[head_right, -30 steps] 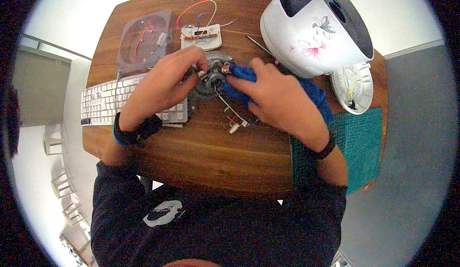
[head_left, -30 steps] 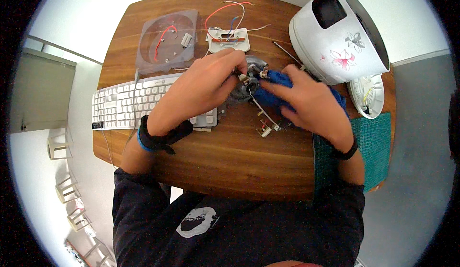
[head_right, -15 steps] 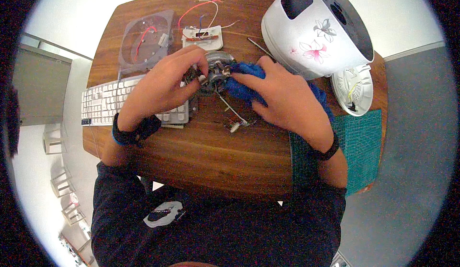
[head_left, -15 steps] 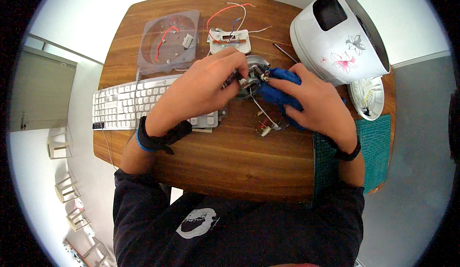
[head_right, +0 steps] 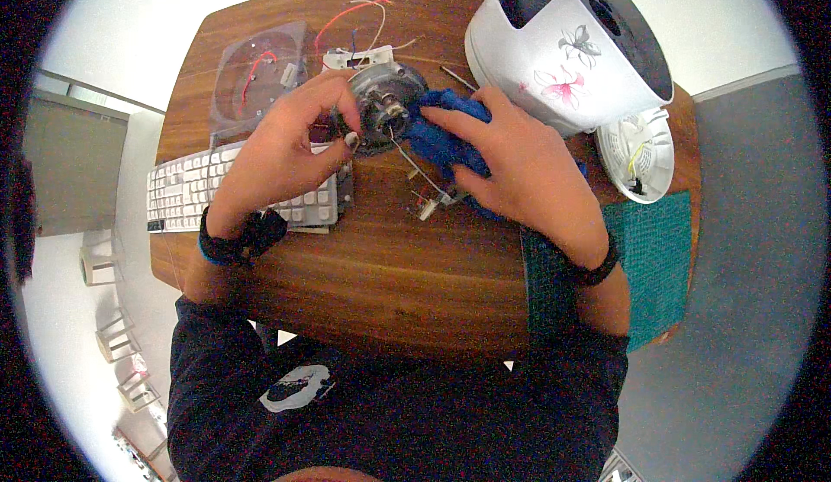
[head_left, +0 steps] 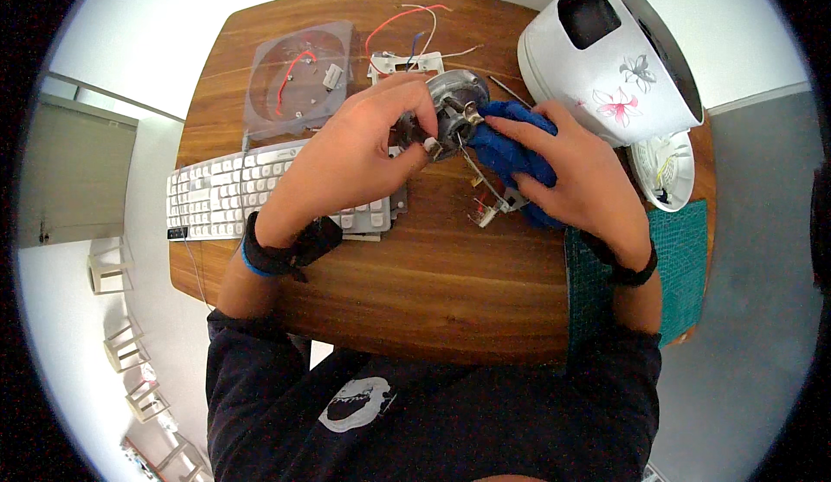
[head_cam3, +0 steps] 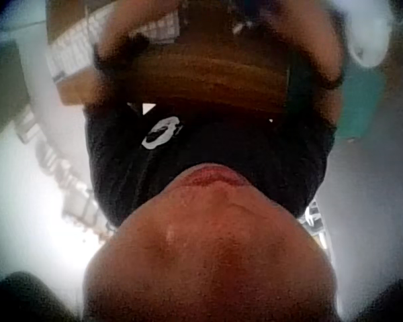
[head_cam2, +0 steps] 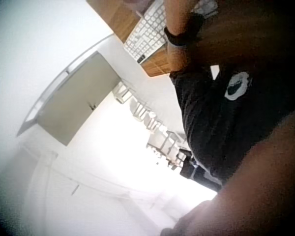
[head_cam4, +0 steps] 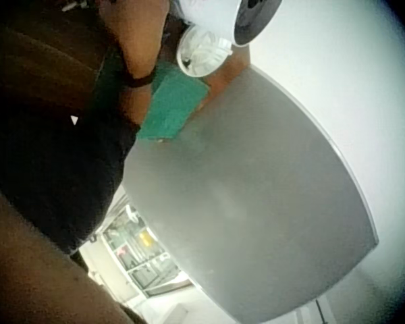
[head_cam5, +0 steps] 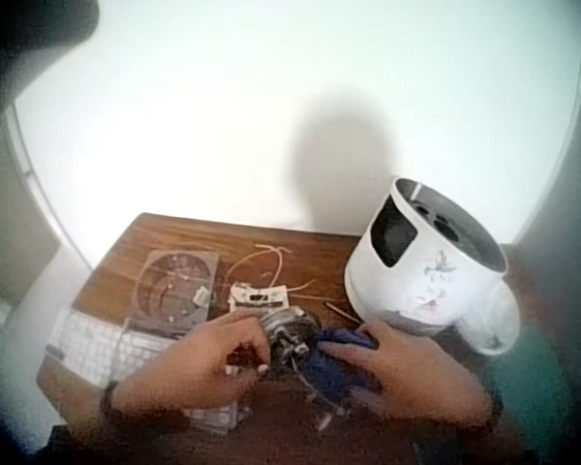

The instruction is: The person disassembles a small white appliance, likely a humidifier, by removing the outer casing and internal components. They use a screwdriver to detach parts and a cloth to wipe the internal motor assembly.

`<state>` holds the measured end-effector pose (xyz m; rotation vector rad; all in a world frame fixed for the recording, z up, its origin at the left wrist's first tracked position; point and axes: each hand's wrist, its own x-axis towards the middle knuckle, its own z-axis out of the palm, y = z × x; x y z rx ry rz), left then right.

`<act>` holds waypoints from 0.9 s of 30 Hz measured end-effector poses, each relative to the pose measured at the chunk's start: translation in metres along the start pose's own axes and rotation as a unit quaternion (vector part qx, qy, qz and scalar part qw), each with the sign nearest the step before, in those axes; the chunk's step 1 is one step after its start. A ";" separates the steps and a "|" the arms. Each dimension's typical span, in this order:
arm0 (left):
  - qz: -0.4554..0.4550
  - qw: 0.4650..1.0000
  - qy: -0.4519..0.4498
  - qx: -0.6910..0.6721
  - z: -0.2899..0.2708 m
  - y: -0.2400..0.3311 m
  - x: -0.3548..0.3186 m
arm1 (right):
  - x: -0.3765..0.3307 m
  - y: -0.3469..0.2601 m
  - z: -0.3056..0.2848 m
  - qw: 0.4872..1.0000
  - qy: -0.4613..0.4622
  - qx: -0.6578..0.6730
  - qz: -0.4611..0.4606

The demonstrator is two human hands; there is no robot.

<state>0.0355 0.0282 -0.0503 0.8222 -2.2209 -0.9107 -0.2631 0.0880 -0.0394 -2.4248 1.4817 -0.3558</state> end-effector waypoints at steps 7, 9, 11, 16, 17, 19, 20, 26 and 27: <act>0.001 0.996 -0.089 0.017 0.002 -0.007 -0.001 | 0.001 0.001 0.008 1.000 -0.025 0.012 -0.007; 0.011 0.995 -0.091 0.030 0.004 -0.010 -0.003 | 0.001 0.001 0.007 1.000 -0.019 0.014 -0.014; 0.015 0.994 -0.100 0.028 0.003 -0.008 -0.002 | 0.002 0.001 0.007 1.000 -0.014 0.013 -0.022; -0.001 0.992 -0.122 0.020 -0.002 0.001 -0.002 | 0.004 -0.001 0.005 0.997 0.038 -0.003 -0.062; -0.025 0.991 -0.133 0.021 -0.006 0.007 0.000 | 0.004 -0.002 0.005 0.996 0.053 -0.005 -0.070; -0.051 0.990 -0.129 0.013 -0.005 0.006 -0.001 | 0.004 -0.004 0.005 0.993 0.084 -0.011 -0.087; -0.053 0.992 -0.111 0.005 -0.001 -0.002 -0.003 | 0.006 -0.005 0.005 0.992 0.085 -0.005 -0.094; -0.118 0.986 -0.098 -0.057 0.001 0.002 -0.004 | 0.008 0.000 0.016 0.994 0.067 0.019 -0.082; -0.134 0.983 -0.103 -0.069 0.001 0.003 -0.003 | 0.007 0.000 0.018 0.996 0.056 0.024 -0.065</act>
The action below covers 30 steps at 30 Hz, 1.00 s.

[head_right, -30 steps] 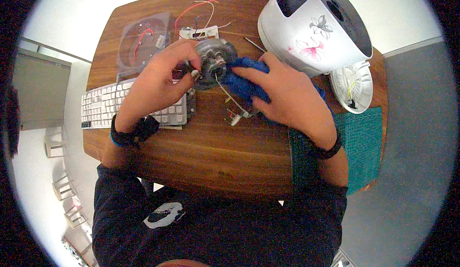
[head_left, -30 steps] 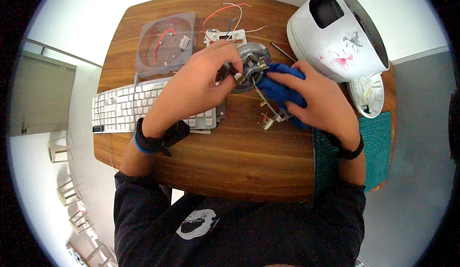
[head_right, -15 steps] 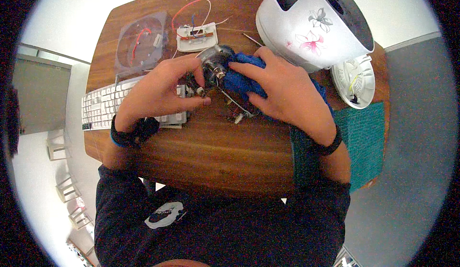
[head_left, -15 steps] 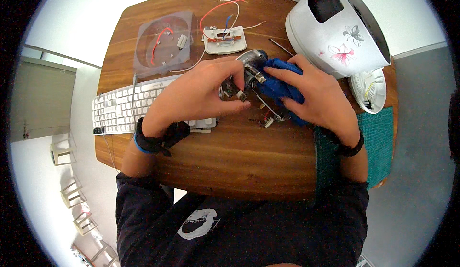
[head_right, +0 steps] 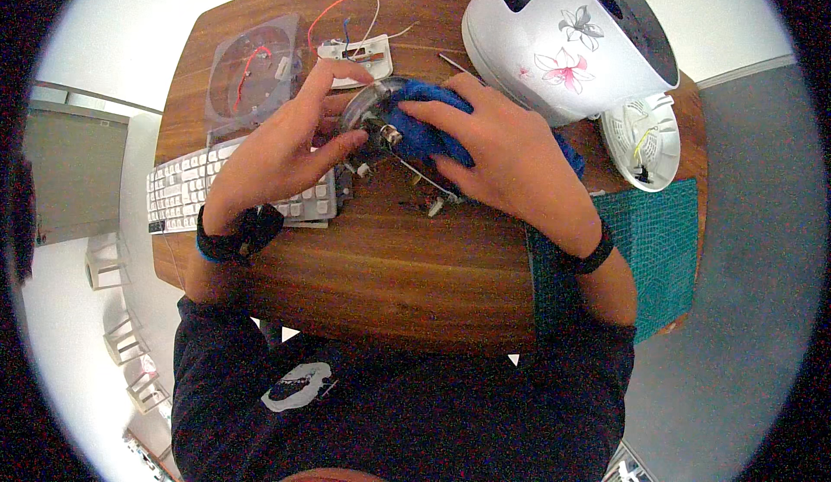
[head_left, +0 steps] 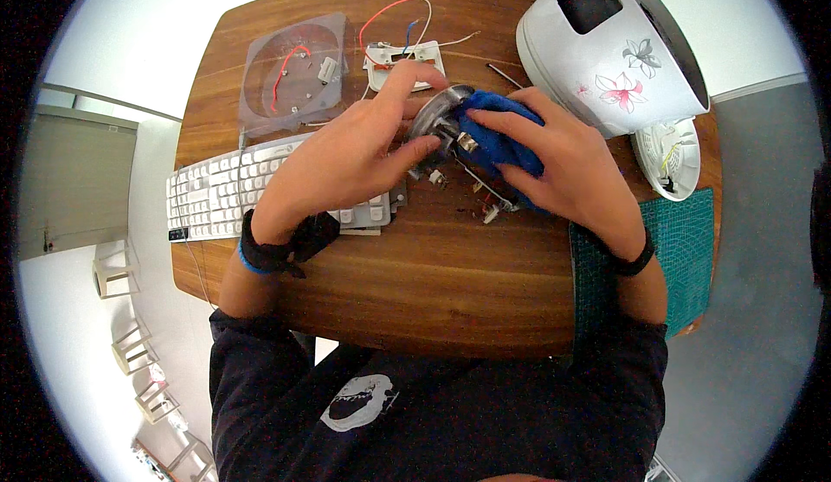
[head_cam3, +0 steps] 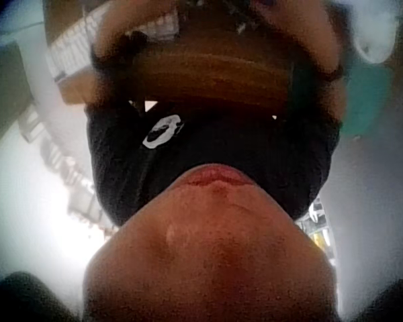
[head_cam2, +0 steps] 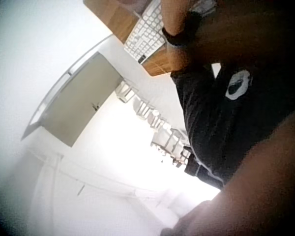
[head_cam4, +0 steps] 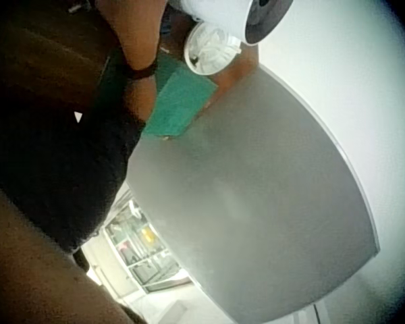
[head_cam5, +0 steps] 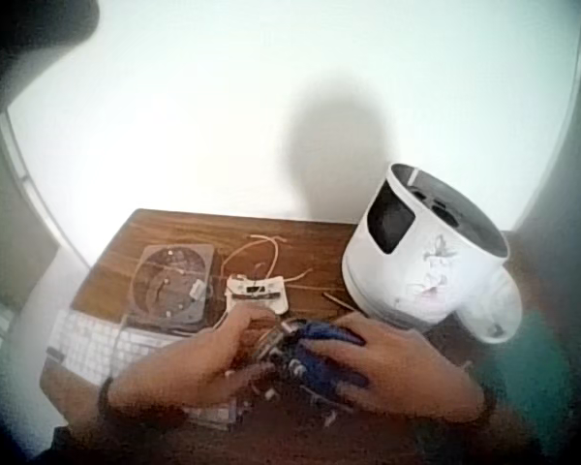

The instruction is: The person disassembles a small white appliance, likely a humidifier, by removing the outer casing and internal components. They use a screwdriver to detach parts and a cloth to wipe the internal motor assembly.

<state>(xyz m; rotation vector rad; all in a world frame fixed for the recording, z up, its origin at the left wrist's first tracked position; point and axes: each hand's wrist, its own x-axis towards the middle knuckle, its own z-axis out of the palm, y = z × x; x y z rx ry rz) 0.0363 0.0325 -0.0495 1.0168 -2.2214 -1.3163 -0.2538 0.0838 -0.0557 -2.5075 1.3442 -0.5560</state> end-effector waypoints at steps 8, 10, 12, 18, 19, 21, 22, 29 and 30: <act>0.042 0.997 -0.010 0.067 -0.002 -0.002 0.002 | -0.005 0.003 -0.007 0.993 -0.105 -0.034 0.040; 0.042 0.995 -0.014 0.093 -0.004 0.000 0.001 | -0.004 0.001 -0.010 0.996 -0.083 -0.024 0.016; 0.069 0.991 -0.001 0.111 -0.003 -0.001 0.000 | -0.002 -0.003 -0.017 0.998 -0.051 -0.021 0.012; 0.080 0.991 0.000 0.108 -0.003 -0.010 0.000 | 0.000 -0.008 -0.009 1.000 0.012 -0.023 -0.013; 0.084 0.991 0.001 0.103 -0.003 -0.011 0.001 | -0.001 -0.006 -0.006 1.000 0.004 -0.020 -0.010; 0.094 0.991 0.001 0.095 -0.003 -0.011 0.003 | -0.001 -0.004 -0.004 0.999 -0.025 -0.009 0.018; 0.094 0.991 0.001 0.097 -0.004 -0.012 0.003 | -0.002 -0.003 -0.003 0.999 -0.040 -0.004 0.032; 0.055 0.994 -0.019 0.096 -0.005 0.000 0.002 | -0.007 0.004 -0.008 0.994 -0.103 -0.036 0.010; 0.035 0.994 -0.024 0.099 -0.006 0.003 0.001 | -0.005 0.004 -0.012 0.995 -0.095 -0.031 0.004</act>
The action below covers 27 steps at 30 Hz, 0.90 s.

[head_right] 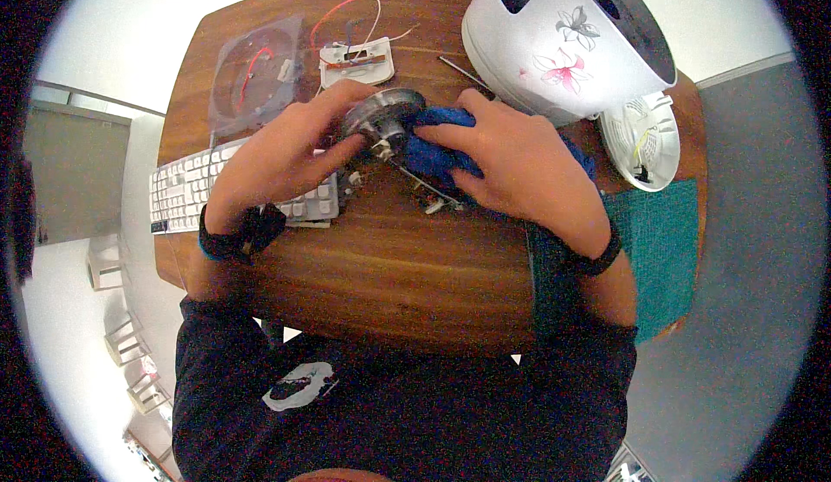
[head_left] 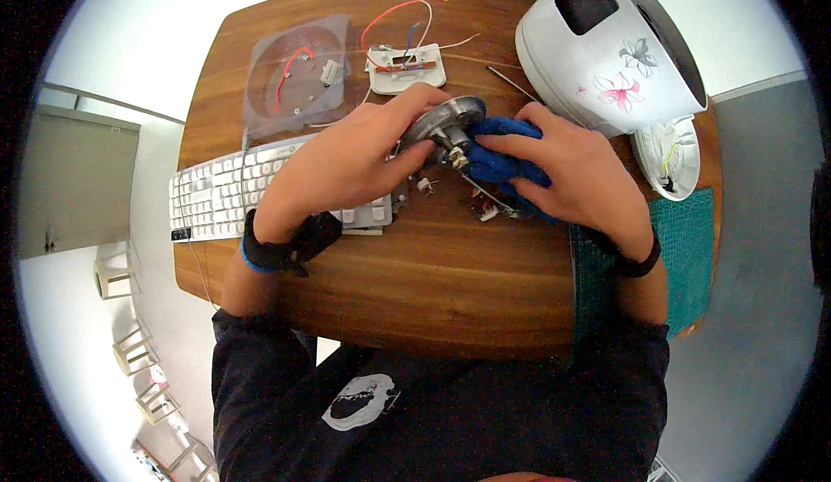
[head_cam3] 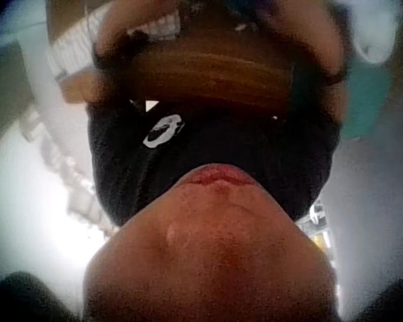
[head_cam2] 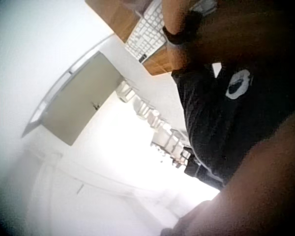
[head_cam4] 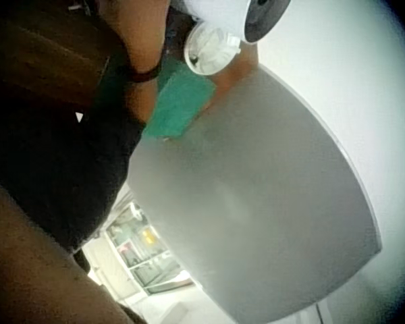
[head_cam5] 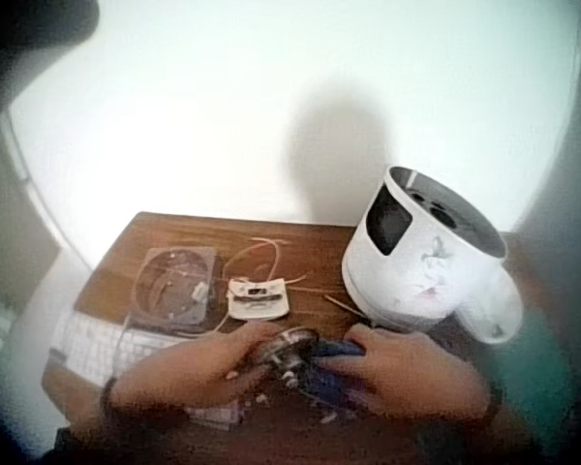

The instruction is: The person disassembles a small white appliance, likely a humidifier, by removing the outer casing and internal components. They use a screwdriver to detach parts and a cloth to wipe the internal motor assembly.

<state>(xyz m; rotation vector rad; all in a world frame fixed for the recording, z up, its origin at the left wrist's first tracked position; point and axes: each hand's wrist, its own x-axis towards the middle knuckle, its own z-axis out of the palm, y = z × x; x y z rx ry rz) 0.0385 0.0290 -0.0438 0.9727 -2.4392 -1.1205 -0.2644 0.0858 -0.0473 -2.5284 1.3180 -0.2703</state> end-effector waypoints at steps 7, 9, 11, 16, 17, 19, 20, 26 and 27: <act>0.077 0.995 0.047 0.044 0.006 -0.014 -0.003 | 0.005 -0.010 -0.003 0.993 0.108 0.019 -0.032; 0.060 0.997 0.036 0.024 0.004 -0.012 -0.003 | 0.005 -0.008 0.008 0.996 0.071 0.045 -0.005; 0.054 0.997 0.043 0.030 0.006 -0.015 -0.002 | 0.004 -0.007 0.010 0.998 0.040 0.043 0.016; 0.048 0.998 0.035 0.037 0.004 -0.011 -0.001 | -0.001 -0.002 0.008 1.000 -0.024 -0.001 0.010; 0.048 0.998 0.031 0.035 0.003 -0.009 -0.002 | 0.000 -0.003 0.006 1.000 -0.018 -0.001 0.006; 0.052 0.998 0.033 0.033 0.004 -0.011 -0.003 | 0.002 -0.007 -0.005 1.000 -0.006 -0.001 -0.003; 0.057 0.997 0.040 0.032 0.006 -0.015 -0.003 | 0.002 -0.008 -0.007 1.000 0.016 -0.002 -0.007; 0.061 0.996 0.041 0.050 0.004 -0.014 -0.002 | 0.006 -0.013 0.002 0.996 0.087 0.015 -0.027; 0.048 0.997 0.036 0.052 0.004 -0.013 -0.002 | 0.006 -0.012 0.007 0.996 0.080 0.023 -0.024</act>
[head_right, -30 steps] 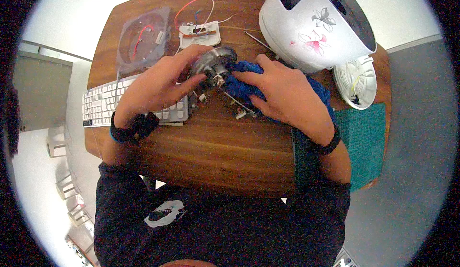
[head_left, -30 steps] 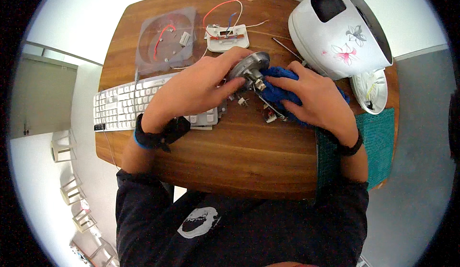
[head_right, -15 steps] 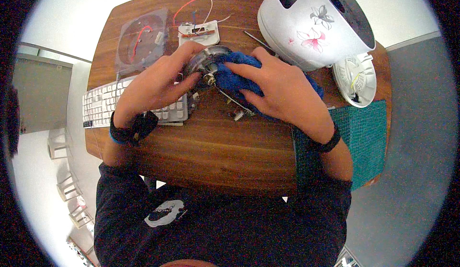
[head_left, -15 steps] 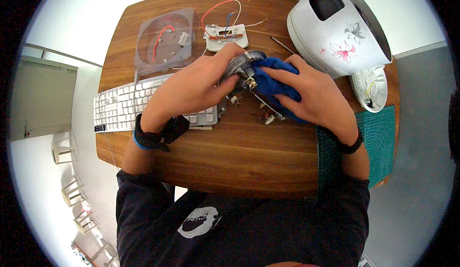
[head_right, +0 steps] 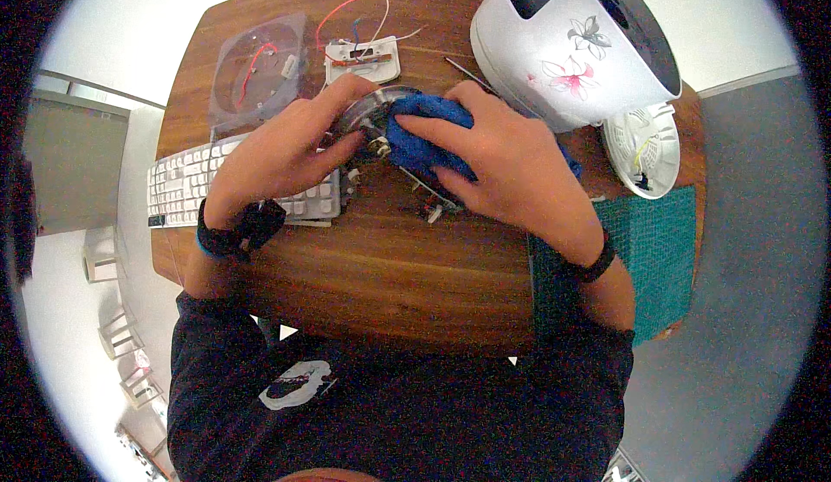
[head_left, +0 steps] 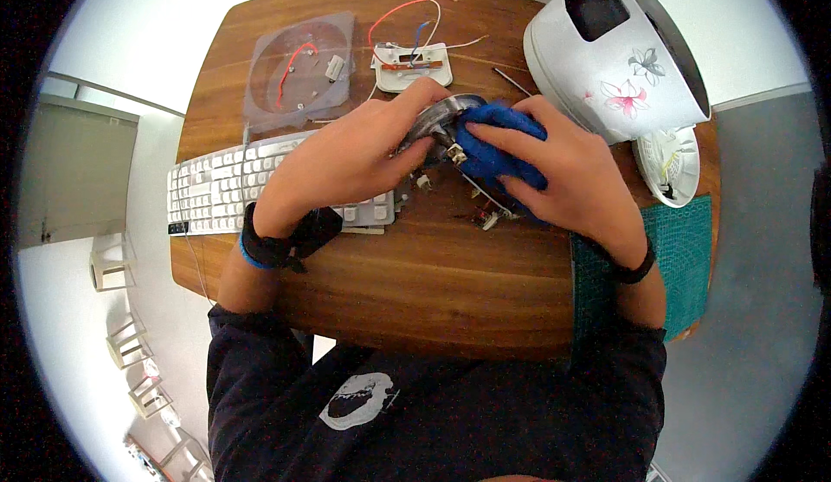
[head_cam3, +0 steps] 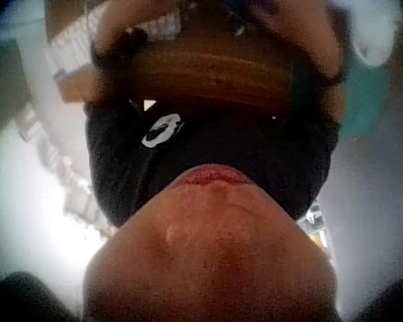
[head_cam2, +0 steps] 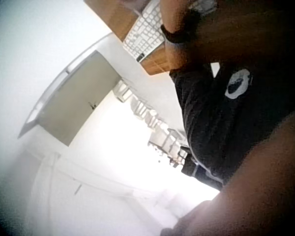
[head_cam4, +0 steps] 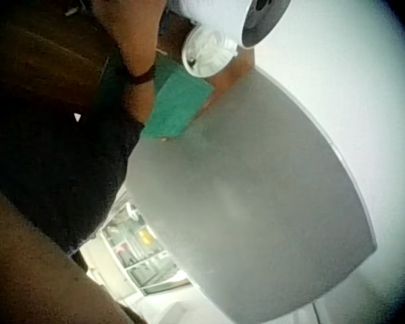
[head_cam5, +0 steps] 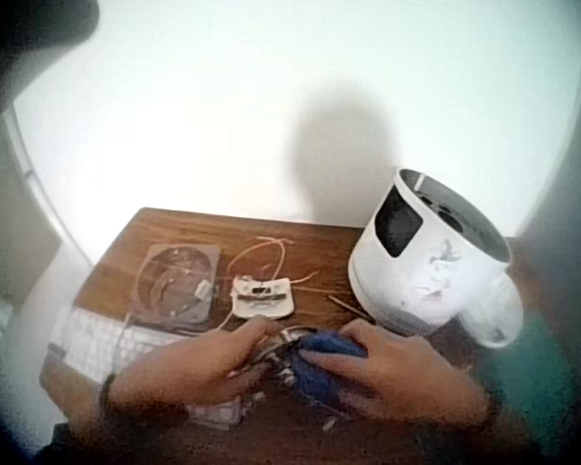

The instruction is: The person disassembles a small white appliance, likely a humidifier, by removing the outer casing and internal components. They use a screwdriver to detach parts and a cloth to wipe the internal motor assembly.

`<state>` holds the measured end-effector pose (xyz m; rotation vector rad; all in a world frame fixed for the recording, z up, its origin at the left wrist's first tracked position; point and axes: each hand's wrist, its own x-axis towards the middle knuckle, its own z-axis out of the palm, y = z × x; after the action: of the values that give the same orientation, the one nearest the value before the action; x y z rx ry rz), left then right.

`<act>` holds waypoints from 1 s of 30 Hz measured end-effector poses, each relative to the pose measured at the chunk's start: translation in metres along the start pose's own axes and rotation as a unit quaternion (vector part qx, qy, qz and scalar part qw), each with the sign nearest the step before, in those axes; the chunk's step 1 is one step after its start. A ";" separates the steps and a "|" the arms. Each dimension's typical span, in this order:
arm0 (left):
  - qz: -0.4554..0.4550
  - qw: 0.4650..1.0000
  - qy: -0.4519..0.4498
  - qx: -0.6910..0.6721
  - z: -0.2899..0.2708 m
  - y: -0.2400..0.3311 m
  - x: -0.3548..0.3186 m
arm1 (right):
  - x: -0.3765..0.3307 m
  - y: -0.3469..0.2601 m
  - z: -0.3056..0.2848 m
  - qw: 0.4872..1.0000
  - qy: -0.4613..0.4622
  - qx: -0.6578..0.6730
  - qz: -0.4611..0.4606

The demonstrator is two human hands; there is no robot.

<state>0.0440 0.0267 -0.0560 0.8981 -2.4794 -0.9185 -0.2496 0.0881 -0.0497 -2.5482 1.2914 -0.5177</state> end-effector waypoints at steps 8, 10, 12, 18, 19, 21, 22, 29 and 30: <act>0.011 1.000 0.020 0.016 0.003 -0.002 0.000 | -0.007 0.010 0.003 0.994 -0.094 -0.006 0.047; -0.001 1.000 0.002 0.001 0.001 0.001 0.003 | -0.010 0.012 0.004 0.995 -0.092 -0.007 0.041; -0.006 1.000 -0.006 -0.027 -0.001 0.001 0.002 | -0.008 0.010 -0.001 0.993 -0.109 -0.004 0.047; 0.039 0.999 0.016 -0.025 0.004 -0.008 0.002 | -0.002 -0.003 -0.020 0.999 -0.021 -0.019 0.034; 0.035 0.999 0.012 -0.018 0.004 -0.006 0.001 | -0.001 -0.005 -0.019 0.999 0.013 -0.020 0.027; 0.026 1.000 0.007 -0.003 0.001 -0.002 0.000 | 0.001 -0.008 -0.015 1.000 0.027 0.000 0.014; 0.030 0.999 0.012 -0.002 0.003 -0.004 0.000 | 0.001 -0.008 -0.013 0.999 0.034 0.010 0.008; 0.021 1.000 0.020 0.004 0.002 -0.001 -0.001 | -0.004 0.003 -0.006 0.997 -0.062 0.022 0.042; 0.021 1.000 0.020 0.000 0.003 -0.001 0.000 | -0.006 0.005 -0.005 0.996 -0.075 0.009 0.045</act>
<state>0.0429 0.0272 -0.0585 0.8541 -2.4540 -0.8782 -0.2592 0.0896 -0.0480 -2.4487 1.3346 -0.3119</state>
